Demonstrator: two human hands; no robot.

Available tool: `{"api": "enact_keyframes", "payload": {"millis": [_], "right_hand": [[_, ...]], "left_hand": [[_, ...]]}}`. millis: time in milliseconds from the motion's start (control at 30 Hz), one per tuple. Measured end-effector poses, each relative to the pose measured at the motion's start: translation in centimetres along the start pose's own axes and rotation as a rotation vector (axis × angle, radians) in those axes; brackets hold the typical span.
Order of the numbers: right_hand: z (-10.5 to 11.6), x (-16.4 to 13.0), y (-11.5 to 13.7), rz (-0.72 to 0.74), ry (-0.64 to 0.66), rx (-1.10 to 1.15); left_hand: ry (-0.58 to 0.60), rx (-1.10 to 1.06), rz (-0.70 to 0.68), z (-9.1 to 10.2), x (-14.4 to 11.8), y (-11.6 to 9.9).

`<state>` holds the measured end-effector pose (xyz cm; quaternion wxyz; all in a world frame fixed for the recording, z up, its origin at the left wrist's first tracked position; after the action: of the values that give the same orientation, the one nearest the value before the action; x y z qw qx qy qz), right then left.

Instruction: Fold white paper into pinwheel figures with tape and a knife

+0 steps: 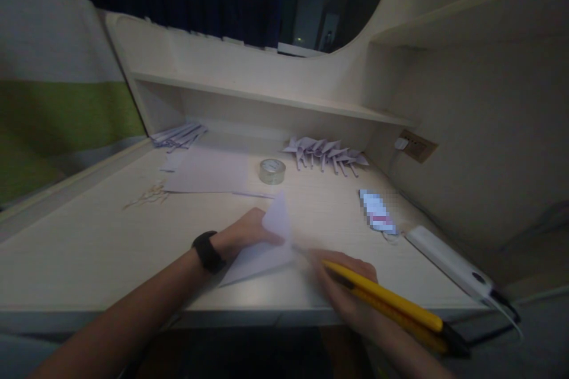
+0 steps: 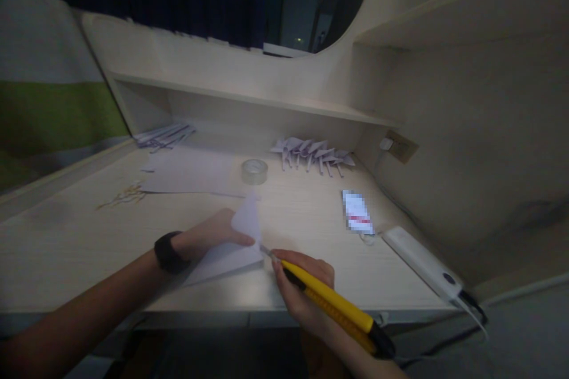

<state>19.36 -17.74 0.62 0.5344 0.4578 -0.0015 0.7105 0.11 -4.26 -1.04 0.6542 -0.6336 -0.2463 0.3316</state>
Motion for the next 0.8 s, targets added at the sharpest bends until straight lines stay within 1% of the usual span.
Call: {"api": "enact_keyframes", "payload": {"millis": [67,133,233,333,400,467,500,567,633,667,733,800], "right_hand": [[0.4,0.0,-0.2,-0.089,-0.003,0.021],[0.9,0.0,-0.6,-0.156,0.016,0.076],[1.8,0.5,-1.6,-0.211,0.071,0.206],[2.5,1.5,-2.6,-0.205,0.166,0.435],[2.6,2.4,-3.0,-0.205,0.244,0.553],[2.5,3.2,-3.2,-0.253,0.356,0.632],[2.4,3.4,-3.3,-0.295,0.427,0.669],[2.0,3.7,-3.3,-0.383,0.581,0.730],[1.4,3.7,-3.3,-0.449,0.674,0.758],[1.2,3.6,-3.3,-0.470,0.687,0.760],[0.8,3.4,-3.3,-0.502,0.666,0.759],[0.5,3.2,-3.4,-0.535,0.621,0.767]], "left_hand": [[0.007,0.061,-0.008,0.1,0.0,-0.2],[0.071,0.123,-0.024,0.3,-0.2,-0.6],[0.238,0.217,-0.051,0.8,-0.3,-1.6],[0.421,0.410,-0.058,1.1,0.0,-2.8],[0.561,0.552,-0.031,0.9,0.5,-3.5],[0.691,0.638,0.000,0.4,0.9,-4.1],[0.724,0.668,-0.003,0.1,1.1,-4.3],[0.756,0.728,0.001,-0.5,1.3,-4.7],[0.759,0.792,-0.006,-1.1,1.3,-5.0],[0.753,0.829,-0.020,-1.3,1.2,-5.1],[0.720,0.902,-0.060,-1.5,1.0,-5.3],[0.640,0.946,-0.084,-1.2,0.7,-5.6]]}}
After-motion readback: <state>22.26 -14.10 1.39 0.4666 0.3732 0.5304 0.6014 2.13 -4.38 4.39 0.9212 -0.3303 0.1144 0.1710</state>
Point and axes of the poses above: each hand's wrist, its own x-axis towards the middle knuckle, its own z-axis out of the back of the hand, y = z × x, the point moved 1 cm from there along x, towards the middle knuckle, and after that the axes turned 7 degrees about -x, right-handed, at the moved point
